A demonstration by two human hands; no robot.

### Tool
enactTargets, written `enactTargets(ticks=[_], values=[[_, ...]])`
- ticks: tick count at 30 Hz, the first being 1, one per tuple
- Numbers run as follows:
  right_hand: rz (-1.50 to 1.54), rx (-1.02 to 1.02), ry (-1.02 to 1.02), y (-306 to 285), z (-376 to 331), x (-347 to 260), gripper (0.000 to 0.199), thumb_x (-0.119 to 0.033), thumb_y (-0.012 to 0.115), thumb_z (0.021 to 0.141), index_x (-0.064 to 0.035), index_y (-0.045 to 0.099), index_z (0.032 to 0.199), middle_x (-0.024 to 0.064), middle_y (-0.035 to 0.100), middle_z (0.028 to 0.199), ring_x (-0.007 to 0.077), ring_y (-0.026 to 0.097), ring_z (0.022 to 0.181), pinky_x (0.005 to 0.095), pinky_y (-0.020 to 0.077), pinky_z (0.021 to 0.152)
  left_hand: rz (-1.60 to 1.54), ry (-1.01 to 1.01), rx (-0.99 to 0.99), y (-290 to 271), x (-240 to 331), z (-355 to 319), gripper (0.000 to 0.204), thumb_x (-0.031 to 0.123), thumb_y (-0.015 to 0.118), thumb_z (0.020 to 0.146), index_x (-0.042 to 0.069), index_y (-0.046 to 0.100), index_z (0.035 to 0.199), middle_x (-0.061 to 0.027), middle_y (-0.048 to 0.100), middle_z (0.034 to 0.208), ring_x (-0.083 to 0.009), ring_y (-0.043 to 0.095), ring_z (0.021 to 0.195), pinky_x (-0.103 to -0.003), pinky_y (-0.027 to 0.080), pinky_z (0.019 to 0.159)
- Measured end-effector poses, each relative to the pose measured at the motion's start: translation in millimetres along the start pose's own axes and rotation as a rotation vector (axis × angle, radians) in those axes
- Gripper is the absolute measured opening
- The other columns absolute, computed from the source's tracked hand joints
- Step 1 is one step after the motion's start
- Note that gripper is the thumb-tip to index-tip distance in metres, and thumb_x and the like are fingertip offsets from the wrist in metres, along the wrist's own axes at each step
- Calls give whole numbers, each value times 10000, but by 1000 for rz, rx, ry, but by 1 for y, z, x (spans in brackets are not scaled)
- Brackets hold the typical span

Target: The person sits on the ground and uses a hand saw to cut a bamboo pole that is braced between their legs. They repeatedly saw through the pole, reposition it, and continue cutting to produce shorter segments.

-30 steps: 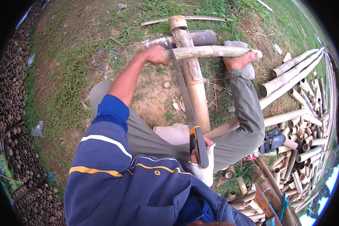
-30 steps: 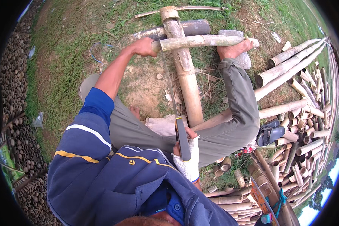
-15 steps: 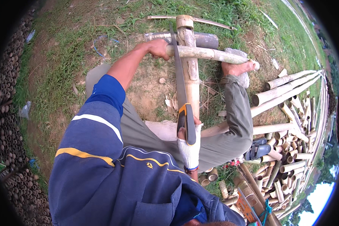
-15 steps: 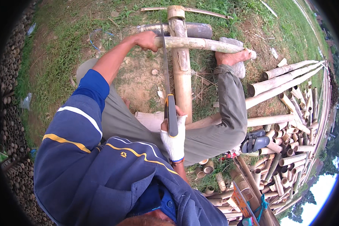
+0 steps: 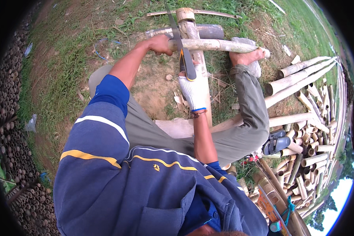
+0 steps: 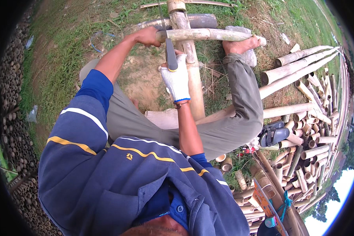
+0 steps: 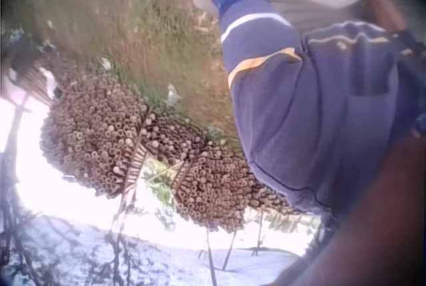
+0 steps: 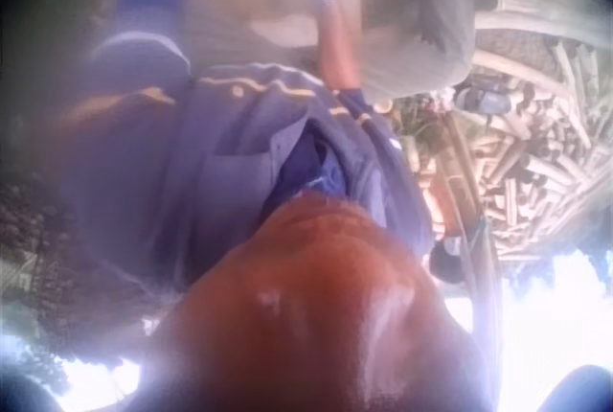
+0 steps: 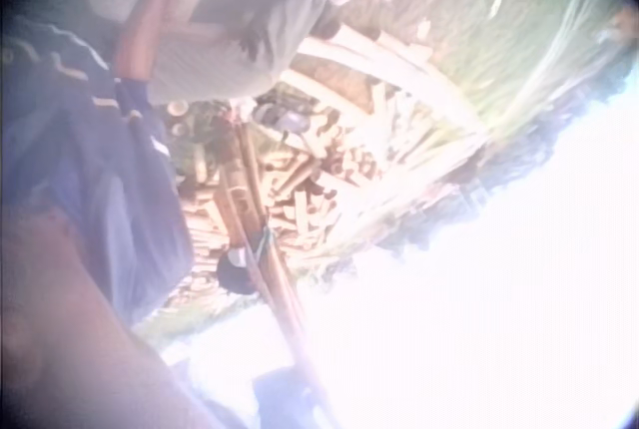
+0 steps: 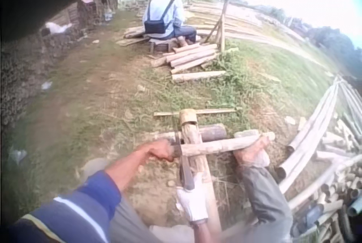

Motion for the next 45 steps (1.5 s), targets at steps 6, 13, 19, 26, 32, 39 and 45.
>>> enactTargets(ticks=[6,13,19,26,32,39,45], values=[[-107,-72,166,-79,-180,-8,562,35,616,932,-33,475,1471,51,564,1086,117,528,843,277,484,834,30,34,-47,4,4,0,265,279,804,761,30,745,830,-117,728,715,-183,700,601,-356,581,567],[11,-65,39,-22,-65,28,513,4,602,941,-14,505,1444,158,612,1295,241,616,1146,330,478,1039,84,15,92,3,3,-3,349,314,824,757,1,762,899,-123,741,748,-203,715,635,-352,596,591],[-20,-14,-66,3,11,19,540,-36,699,910,-75,506,1413,125,667,1079,216,668,904,357,557,845,-19,5,-17,0,2,6,429,302,852,737,3,748,1026,-137,765,865,-190,728,678,-330,612,600],[-130,-75,141,-83,-175,-15,607,39,613,901,-34,469,1486,71,598,1108,154,580,913,282,489,898,-48,-9,-46,11,-4,5,375,321,814,757,14,749,961,-116,737,760,-190,698,619,-359,564,593],[29,-65,91,-36,-75,23,526,10,656,914,-50,516,1418,78,622,1071,165,616,929,307,516,872,51,-31,38,4,10,-9,432,332,825,740,3,751,1010,-129,752,814,-212,709,655,-376,577,633],[-15,-53,37,-7,-17,23,571,-52,699,882,-54,495,1415,146,674,1122,244,689,981,370,549,899,32,24,9,5,-3,3,534,388,835,712,-8,753,1060,-147,769,866,-228,712,711,-374,589,694],[-62,-102,233,-93,-179,-15,616,31,614,909,-27,466,1504,31,595,1016,122,575,838,271,507,825,4,-20,-44,11,3,-1,517,384,838,718,2,748,1054,-136,757,836,-214,698,686,-375,573,657]])
Point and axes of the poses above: each hand's wrist, its own z-axis towards the middle knuckle, its own y-axis out of the palm, x = y × z, the point moved 9 cm from there along z, towards the middle knuckle
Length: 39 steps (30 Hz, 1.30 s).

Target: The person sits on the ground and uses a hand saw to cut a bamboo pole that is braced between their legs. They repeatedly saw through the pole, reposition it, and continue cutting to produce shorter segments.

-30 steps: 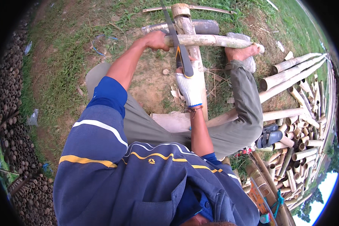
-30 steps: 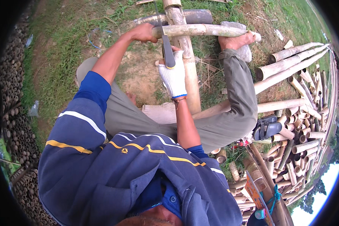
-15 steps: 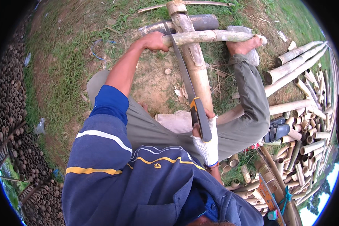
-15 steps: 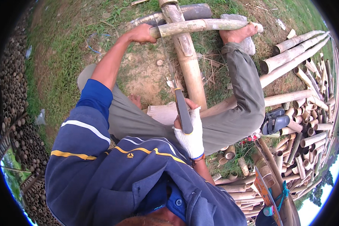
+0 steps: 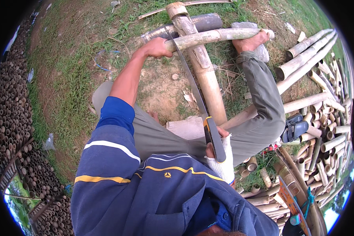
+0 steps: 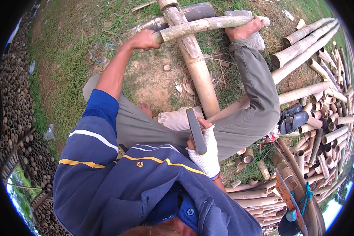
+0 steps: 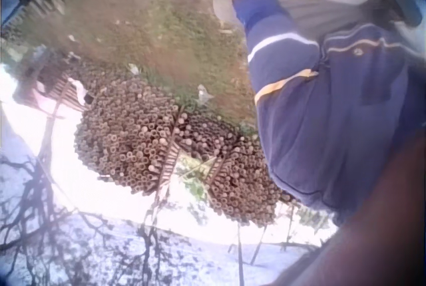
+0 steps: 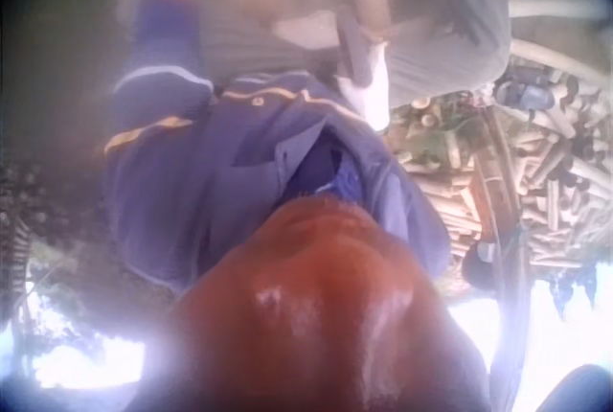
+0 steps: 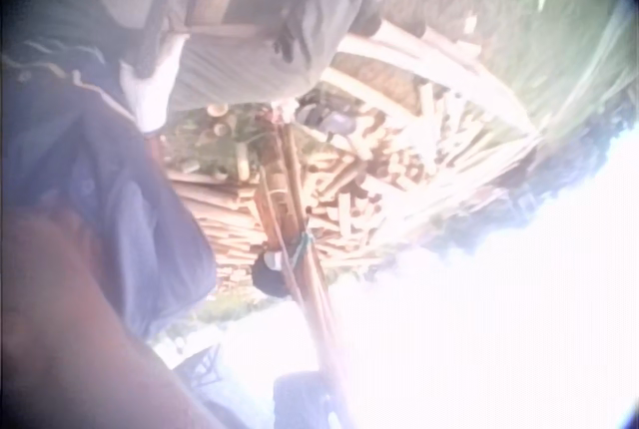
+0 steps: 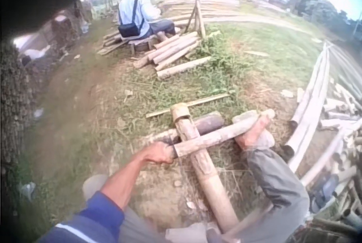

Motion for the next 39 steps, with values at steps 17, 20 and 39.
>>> enactTargets(ticks=[17,20,39], values=[[-16,22,-132,23,51,16,598,9,660,901,-73,493,1469,43,612,946,128,605,823,280,523,817,22,-7,26,-6,-10,-2,472,372,816,697,10,745,992,-129,740,779,-193,692,643,-369,560,613],[-19,23,-36,-6,-13,9,582,28,641,919,-71,497,1474,-12,539,880,93,523,744,237,482,780,-10,22,62,-5,6,-4,466,383,806,698,-6,734,944,-144,734,772,-204,690,638,-384,558,615],[-104,11,9,-6,-6,1,629,6,670,870,-76,516,1474,43,569,906,148,586,789,308,519,831,-81,50,38,0,-3,3,460,327,837,714,-12,741,1010,-116,726,767,-197,660,606,-358,551,590]])
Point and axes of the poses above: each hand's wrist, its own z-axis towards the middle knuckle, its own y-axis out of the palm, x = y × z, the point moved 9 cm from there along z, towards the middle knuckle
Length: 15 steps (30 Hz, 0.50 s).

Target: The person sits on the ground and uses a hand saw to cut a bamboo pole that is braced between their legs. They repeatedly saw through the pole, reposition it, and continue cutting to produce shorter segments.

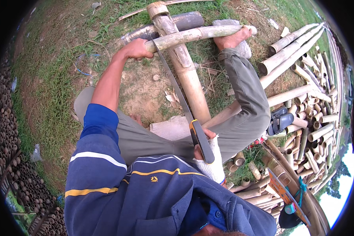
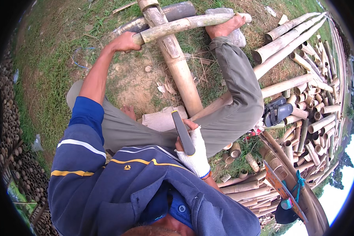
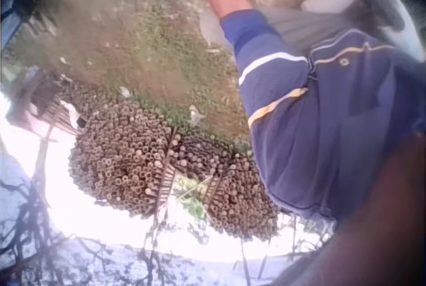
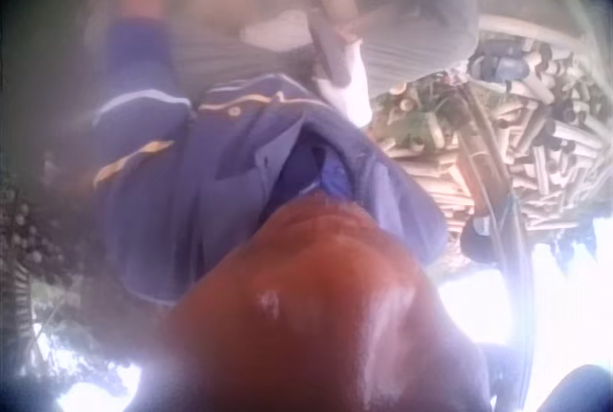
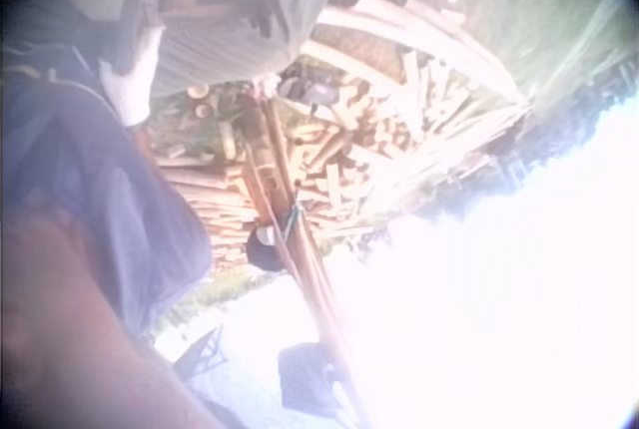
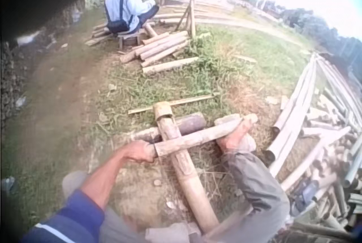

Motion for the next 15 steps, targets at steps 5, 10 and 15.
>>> enactTargets(ticks=[5,10,15], values=[[120,-2,-173,44,114,0,562,0,668,895,-65,504,1428,76,623,953,167,623,816,306,531,846,83,-20,53,-2,-5,-5,527,380,843,699,-14,741,1034,-125,748,794,-214,701,636,-367,572,627],[114,16,-154,79,214,-23,510,-124,716,891,-54,518,1355,151,682,1082,289,704,940,381,570,859,89,-6,48,-9,17,0,548,424,846,690,-7,750,1014,-139,757,809,-219,721,664,-368,589,673],[106,27,-112,44,96,7,598,-67,700,883,-96,508,1449,99,645,923,223,666,811,347,554,815,87,-6,17,-8,-3,-3,562,346,859,689,14,731,1124,-145,777,959,-264,717,795,-392,585,768]])
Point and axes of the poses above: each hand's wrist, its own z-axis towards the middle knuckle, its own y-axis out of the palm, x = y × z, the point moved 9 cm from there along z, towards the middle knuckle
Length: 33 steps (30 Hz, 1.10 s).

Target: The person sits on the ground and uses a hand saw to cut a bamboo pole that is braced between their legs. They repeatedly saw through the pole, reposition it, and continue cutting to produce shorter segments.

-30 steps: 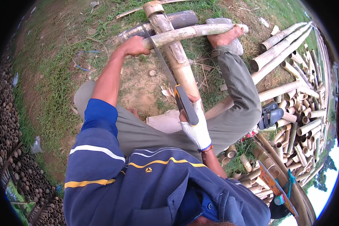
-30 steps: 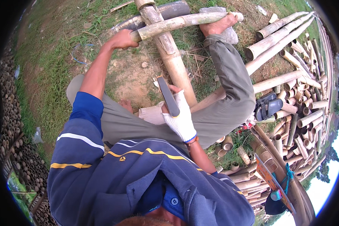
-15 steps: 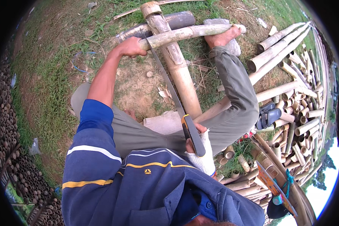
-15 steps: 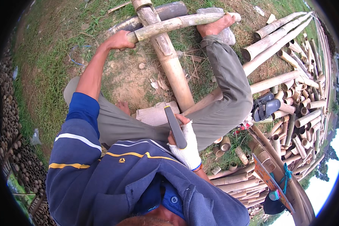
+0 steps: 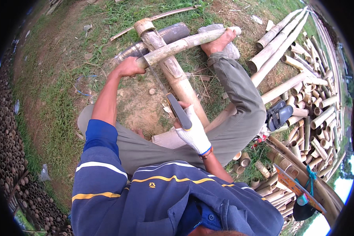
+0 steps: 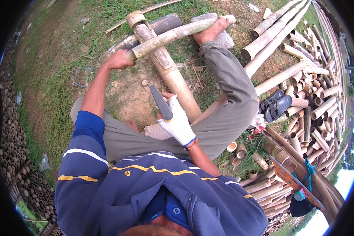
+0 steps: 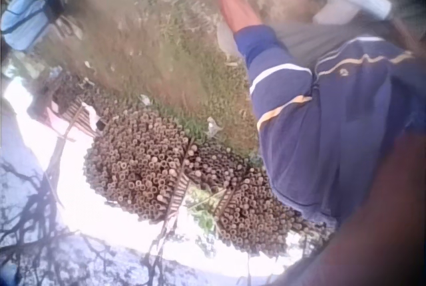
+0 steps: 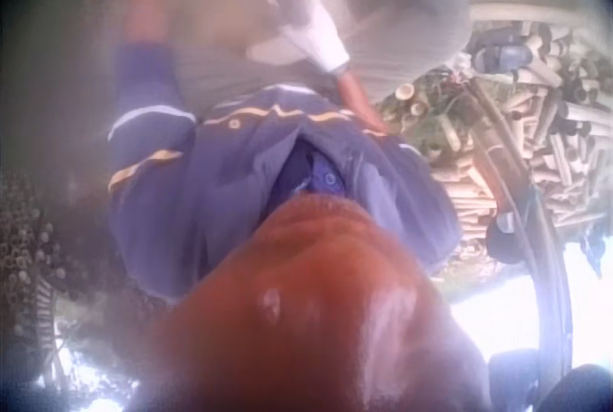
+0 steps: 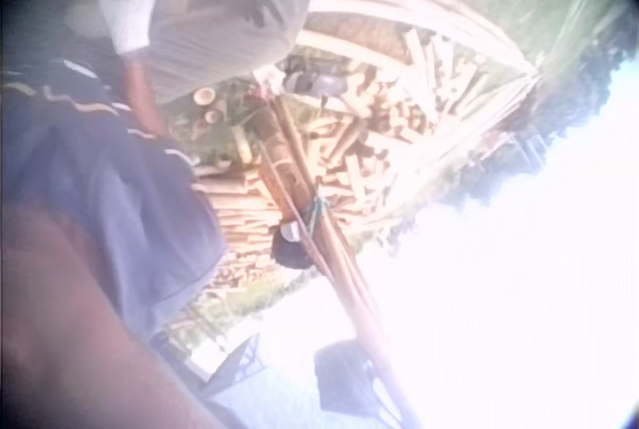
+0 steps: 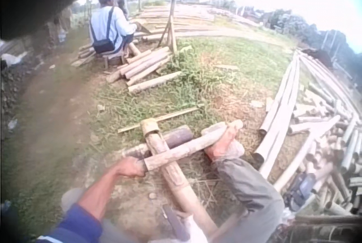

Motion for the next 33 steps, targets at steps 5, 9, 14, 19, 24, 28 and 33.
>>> enactTargets(ticks=[5,9,14,19,24,28,33], values=[[6,-37,195,-43,-101,-16,617,-40,687,887,-81,505,1475,43,587,836,160,614,761,309,529,783,32,-28,-1,4,5,-1,546,381,855,687,15,728,1071,-151,768,905,-268,719,766,-401,583,730],[-51,-17,119,-10,-25,5,602,-26,684,876,-73,518,1454,93,629,954,218,638,798,333,548,830,160,-91,55,5,-3,-2,616,371,860,689,-3,712,1155,-203,782,1004,-312,756,862,-432,609,806],[75,48,-37,48,124,0,514,-98,713,893,-67,533,1373,149,686,1071,259,701,930,378,562,862,403,-176,277,-15,43,-20,648,330,861,727,17,672,1262,-254,750,1213,-408,720,1157,-497,573,1031],[-54,71,-114,35,60,-8,526,-60,673,909,-61,512,1409,119,660,1015,236,670,883,352,555,843,356,-111,259,-22,38,-31,550,319,839,750,41,692,1202,-243,757,1182,-398,732,1124,-491,582,1009],[-183,-30,-26,-31,-92,-29,607,49,583,908,4,435,1495,94,615,1205,168,599,1033,302,480,984,287,-64,284,-9,28,-23,572,277,846,735,9,664,1206,-252,770,1063,-397,757,975,-479,620,911],[-18,-13,38,-8,-50,-13,589,37,619,910,2,469,1478,49,555,1094,152,559,910,282,492,913,299,-114,252,-9,23,-26,571,276,846,744,-3,671,1211,-259,767,1058,-409,754,994,-489,615,917],[141,44,-57,56,118,7,559,-13,687,887,-58,493,1410,93,643,1050,192,636,882,333,546,867,339,-52,358,-21,47,-30,541,247,816,725,-5,714,1192,-246,776,1079,-399,753,1054,-454,608,978]])
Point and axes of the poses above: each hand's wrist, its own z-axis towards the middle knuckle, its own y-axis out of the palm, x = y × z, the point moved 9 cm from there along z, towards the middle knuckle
